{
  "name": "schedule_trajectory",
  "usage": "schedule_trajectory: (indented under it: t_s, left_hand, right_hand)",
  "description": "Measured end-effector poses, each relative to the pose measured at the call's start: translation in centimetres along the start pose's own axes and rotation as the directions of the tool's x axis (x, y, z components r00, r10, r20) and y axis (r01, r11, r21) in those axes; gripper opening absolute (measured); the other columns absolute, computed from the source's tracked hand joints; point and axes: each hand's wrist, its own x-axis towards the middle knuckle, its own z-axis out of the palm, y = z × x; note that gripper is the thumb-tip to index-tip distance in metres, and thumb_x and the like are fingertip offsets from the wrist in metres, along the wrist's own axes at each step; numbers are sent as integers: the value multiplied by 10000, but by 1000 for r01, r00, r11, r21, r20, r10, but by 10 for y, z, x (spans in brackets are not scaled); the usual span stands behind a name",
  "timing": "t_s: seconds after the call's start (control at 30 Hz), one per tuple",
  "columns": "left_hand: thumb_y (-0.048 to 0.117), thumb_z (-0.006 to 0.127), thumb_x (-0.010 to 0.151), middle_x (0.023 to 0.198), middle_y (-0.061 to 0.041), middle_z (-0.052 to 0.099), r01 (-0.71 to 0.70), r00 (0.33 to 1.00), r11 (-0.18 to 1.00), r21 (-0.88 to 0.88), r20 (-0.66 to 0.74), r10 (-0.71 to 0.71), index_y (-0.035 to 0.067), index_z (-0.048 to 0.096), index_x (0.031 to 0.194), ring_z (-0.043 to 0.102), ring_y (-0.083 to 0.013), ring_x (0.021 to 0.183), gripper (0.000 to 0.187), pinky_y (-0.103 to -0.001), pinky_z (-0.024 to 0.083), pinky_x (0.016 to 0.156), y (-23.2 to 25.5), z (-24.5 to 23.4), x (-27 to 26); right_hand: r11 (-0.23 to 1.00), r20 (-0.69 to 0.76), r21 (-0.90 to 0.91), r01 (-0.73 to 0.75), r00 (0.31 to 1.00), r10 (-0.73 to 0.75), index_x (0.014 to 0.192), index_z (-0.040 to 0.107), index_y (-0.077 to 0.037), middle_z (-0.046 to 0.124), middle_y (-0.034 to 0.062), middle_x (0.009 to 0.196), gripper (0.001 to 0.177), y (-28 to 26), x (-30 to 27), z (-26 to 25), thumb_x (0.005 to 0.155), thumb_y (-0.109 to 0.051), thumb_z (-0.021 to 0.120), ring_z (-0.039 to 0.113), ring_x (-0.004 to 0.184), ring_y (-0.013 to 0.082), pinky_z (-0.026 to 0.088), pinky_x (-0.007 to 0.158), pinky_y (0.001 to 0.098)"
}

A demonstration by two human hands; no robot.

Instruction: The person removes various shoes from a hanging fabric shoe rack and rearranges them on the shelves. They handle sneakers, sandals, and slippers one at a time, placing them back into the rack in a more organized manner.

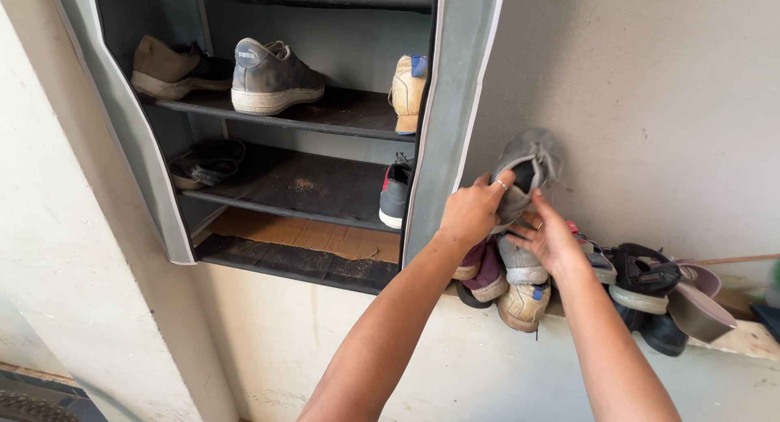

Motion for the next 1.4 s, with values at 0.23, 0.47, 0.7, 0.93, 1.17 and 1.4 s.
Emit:
schedule_trajectory:
  t_s: [0.23, 0.47, 0.7, 0.93, 1.17, 1.4]
  left_hand:
    - [95, 824, 704, 1335, -191, 636, -86, 994, 989, -122, -83, 76, 213, 452, 1256, 708, -459, 972, 676, -522, 591, 764, 23, -40, -6]
    - [103, 824, 694, 1391, -165, 613, -180, 975, 963, -200, -165, 148, 208, 465, 1256, 684, -446, 1047, 675, -513, 585, 798, 31, -95, -21]
    - [145, 842, 712, 1387, -98, 629, -266, 952, 938, -222, -214, 219, 216, 464, 1277, 678, -422, 1057, 684, -511, 572, 807, 22, -163, -45]
    - [149, 845, 724, 1222, -82, 689, -317, 931, 912, -261, -268, 247, 216, 469, 1263, 690, -404, 1037, 661, -508, 566, 796, 4, -227, -75]
    - [157, 859, 705, 1196, -90, 709, -321, 920, 916, -241, -308, 241, 220, 476, 1271, 692, -405, 1006, 686, -506, 563, 787, -26, -290, -115]
    - [241, 899, 702, 1098, -116, 730, -231, 948, 964, -135, -254, 192, 197, 470, 1259, 709, -402, 970, 705, -494, 564, 757, -68, -354, -143]
  right_hand:
    - [984, -133, -8, 176, 976, -175, 1562, 260, -266, 495, 146, 1414, 808, -40, -52, 26, 886, -567, 585, 580, 1233, 349, 493, 1017, 587]
    - [940, -214, -62, 335, 916, -341, 1598, 226, -260, 409, 112, 1507, 806, -68, -100, 72, 925, -534, 574, 506, 1330, 322, 503, 963, 552]
    - [886, -198, -148, 439, 865, -462, 1625, 135, -204, 367, 159, 1570, 896, -89, -155, 133, 931, -543, 590, 508, 1341, 331, 534, 952, 522]
    - [857, -197, -185, 481, 836, -512, 1622, 107, -190, 382, 159, 1566, 941, -98, -193, 196, 917, -540, 623, 543, 1315, 326, 571, 909, 502]
    - [860, -147, -205, 467, 854, -499, 1616, 123, -182, 448, 155, 1522, 948, -91, -216, 264, 913, -567, 629, 572, 1318, 320, 577, 894, 463]
    - [836, -16, -249, 489, 861, -508, 1637, 70, -145, 415, 200, 1545, 1075, -73, -216, 334, 868, -689, 588, 514, 1395, 348, 600, 911, 480]
